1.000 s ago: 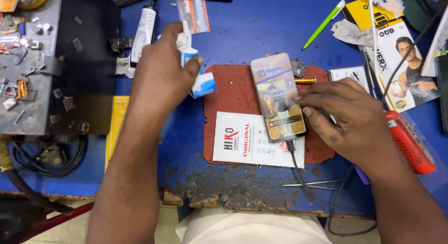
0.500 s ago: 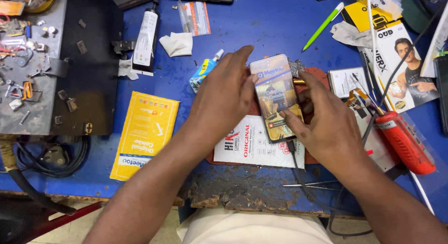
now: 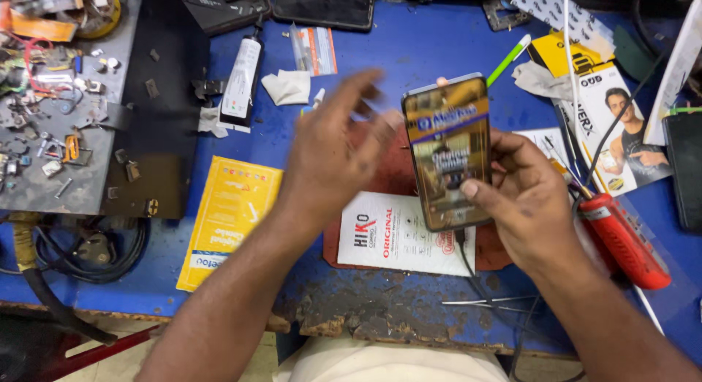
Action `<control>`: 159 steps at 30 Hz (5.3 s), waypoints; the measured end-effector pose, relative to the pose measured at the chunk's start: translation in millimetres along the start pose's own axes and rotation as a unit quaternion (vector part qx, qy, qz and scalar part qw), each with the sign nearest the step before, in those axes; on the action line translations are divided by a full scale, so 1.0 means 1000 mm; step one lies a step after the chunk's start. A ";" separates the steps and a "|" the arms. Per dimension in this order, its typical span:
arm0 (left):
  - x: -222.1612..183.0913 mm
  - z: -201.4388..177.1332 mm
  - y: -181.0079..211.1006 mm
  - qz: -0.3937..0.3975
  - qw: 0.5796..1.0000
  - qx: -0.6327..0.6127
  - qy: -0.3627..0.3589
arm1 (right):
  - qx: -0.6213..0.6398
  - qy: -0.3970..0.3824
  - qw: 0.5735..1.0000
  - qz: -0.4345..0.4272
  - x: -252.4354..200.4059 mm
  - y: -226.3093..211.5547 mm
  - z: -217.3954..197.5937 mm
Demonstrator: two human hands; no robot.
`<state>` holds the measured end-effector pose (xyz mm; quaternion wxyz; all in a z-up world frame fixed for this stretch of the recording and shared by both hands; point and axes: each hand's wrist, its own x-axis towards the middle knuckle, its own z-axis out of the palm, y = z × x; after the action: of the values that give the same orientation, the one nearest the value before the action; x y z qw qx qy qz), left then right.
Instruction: The person cleans the internal frame of a disassembled smartphone with a brush, then uses a hot air gun to heat the edges of the back cover. They apply adhesive to the back cover and attach it to the phone body, pressing it firmly. Finally, they wipe the screen and power on the device to verify functionality.
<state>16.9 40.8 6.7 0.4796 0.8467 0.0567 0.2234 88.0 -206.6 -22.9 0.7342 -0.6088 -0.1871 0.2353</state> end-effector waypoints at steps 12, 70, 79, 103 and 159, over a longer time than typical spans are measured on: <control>-0.022 0.022 0.007 -0.131 0.909 -0.384 -0.097 | -0.020 -0.014 0.999 0.035 -0.015 -0.003 0.009; -0.015 0.004 -0.011 -0.073 0.840 -0.537 -0.032 | -0.359 0.042 0.921 -0.143 -0.031 -0.034 0.010; -0.017 0.006 -0.015 -0.051 0.832 -0.551 -0.031 | -0.408 0.045 0.902 -0.134 -0.030 -0.044 0.009; -0.017 0.008 0.013 0.094 0.970 -0.203 -0.100 | -0.477 0.026 0.859 -0.182 -0.024 -0.057 0.006; -0.025 0.027 0.006 -0.134 0.888 -0.439 -0.029 | -0.048 -0.047 0.992 0.106 -0.021 0.004 0.009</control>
<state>6.1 8.6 -8.5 0.8292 0.5400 0.0523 0.1347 64.9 -210.8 -25.0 0.6655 -0.6479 -0.1672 0.3307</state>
